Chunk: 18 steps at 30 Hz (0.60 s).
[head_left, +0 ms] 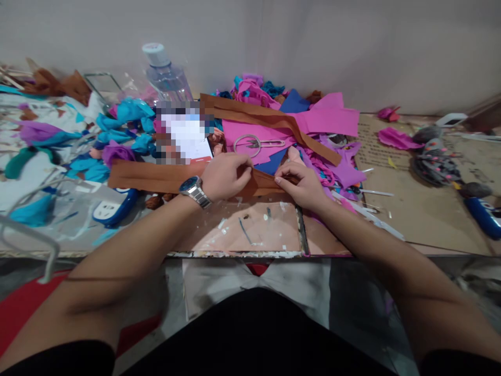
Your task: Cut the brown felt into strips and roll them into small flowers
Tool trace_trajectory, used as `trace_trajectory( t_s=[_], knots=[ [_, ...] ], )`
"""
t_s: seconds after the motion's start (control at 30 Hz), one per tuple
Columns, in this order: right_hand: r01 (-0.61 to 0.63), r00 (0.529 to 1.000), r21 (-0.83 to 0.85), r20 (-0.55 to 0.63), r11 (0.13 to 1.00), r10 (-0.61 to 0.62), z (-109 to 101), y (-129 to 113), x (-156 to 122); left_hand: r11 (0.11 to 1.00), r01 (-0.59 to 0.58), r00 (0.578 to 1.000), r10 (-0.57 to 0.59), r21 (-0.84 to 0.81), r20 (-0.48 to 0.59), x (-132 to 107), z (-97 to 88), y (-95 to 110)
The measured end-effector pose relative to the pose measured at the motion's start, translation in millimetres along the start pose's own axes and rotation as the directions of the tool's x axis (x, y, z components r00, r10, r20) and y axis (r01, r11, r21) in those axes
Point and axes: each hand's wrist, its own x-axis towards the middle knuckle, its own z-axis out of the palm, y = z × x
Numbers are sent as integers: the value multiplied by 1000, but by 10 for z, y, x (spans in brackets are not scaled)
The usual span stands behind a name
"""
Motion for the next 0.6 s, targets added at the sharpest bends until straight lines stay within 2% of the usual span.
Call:
trace_trajectory(
  t_s=[0.23, 0.3, 0.4, 0.5, 0.6],
  knots=[
    [23, 1000, 17, 17, 1000, -23, -29, 34, -1, 995, 74, 992, -66, 74, -104, 21, -51, -60],
    [38, 999, 22, 27, 999, -38, -27, 42, -1, 996, 64, 990, -56, 62, -126, 12, -62, -50],
    [81, 996, 26, 44, 996, -83, 1, 36, -6, 998, -66, 994, 65, -12, -87, -17, -53, 16],
    [119, 988, 34, 93, 992, -122, 42, 17, -17, 968, -247, 968, 249, -45, 29, -44, -6, 111],
    [124, 981, 40, 145, 992, -128, 64, 4, -26, 959, -281, 953, 282, -24, 108, -56, 51, 161]
  ],
)
